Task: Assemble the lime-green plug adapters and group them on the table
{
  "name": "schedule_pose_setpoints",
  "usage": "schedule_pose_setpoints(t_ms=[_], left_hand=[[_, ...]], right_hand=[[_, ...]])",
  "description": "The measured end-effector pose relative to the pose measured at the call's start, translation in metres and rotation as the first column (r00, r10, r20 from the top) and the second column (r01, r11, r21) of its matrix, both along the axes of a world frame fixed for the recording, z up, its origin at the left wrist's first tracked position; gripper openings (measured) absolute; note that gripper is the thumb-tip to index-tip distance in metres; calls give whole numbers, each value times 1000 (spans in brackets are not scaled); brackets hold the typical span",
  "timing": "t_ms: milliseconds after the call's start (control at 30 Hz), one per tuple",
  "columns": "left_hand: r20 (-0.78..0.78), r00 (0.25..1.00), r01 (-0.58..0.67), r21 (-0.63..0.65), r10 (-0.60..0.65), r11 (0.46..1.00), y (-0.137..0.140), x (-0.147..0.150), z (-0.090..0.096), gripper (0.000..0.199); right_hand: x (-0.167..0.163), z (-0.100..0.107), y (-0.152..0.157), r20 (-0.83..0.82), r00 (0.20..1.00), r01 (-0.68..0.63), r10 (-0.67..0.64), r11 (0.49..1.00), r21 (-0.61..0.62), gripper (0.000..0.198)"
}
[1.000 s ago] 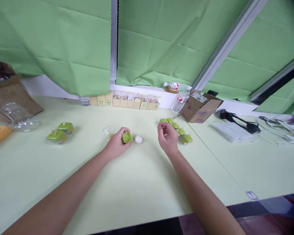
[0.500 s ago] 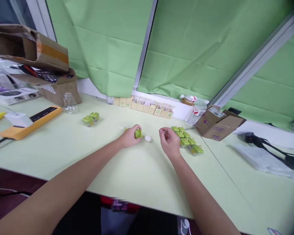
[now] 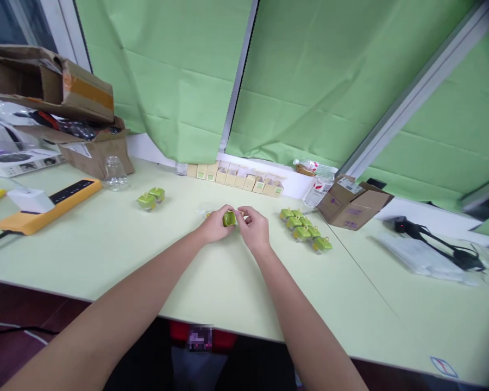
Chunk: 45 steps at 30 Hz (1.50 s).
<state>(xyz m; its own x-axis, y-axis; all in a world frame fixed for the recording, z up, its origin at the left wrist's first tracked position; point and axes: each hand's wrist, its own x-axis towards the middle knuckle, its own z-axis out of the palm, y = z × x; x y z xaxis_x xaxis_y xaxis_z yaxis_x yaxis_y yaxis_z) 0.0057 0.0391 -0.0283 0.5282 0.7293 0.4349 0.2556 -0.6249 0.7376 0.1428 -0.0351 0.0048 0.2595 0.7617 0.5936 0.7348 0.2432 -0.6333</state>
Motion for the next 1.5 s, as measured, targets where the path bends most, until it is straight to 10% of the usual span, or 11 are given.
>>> schedule_pose_setpoints(t_ms=[800, 1067, 1500], left_hand=[[42, 985, 165, 14, -165, 986, -15, 1, 13, 23], [92, 993, -84, 102, 75, 991, -3, 4, 3, 54], [-44, 993, -83, 424, 112, 902, -17, 6, 11, 33]], right_hand=[[11, -8, -8, -31, 998, -59, 56, 992, -115, 21], [15, -2, -10, -109, 994, 26, -27, 1000, -5, 28], [4, -1, -13, 71, 997, -4, 11, 995, -101, 18]])
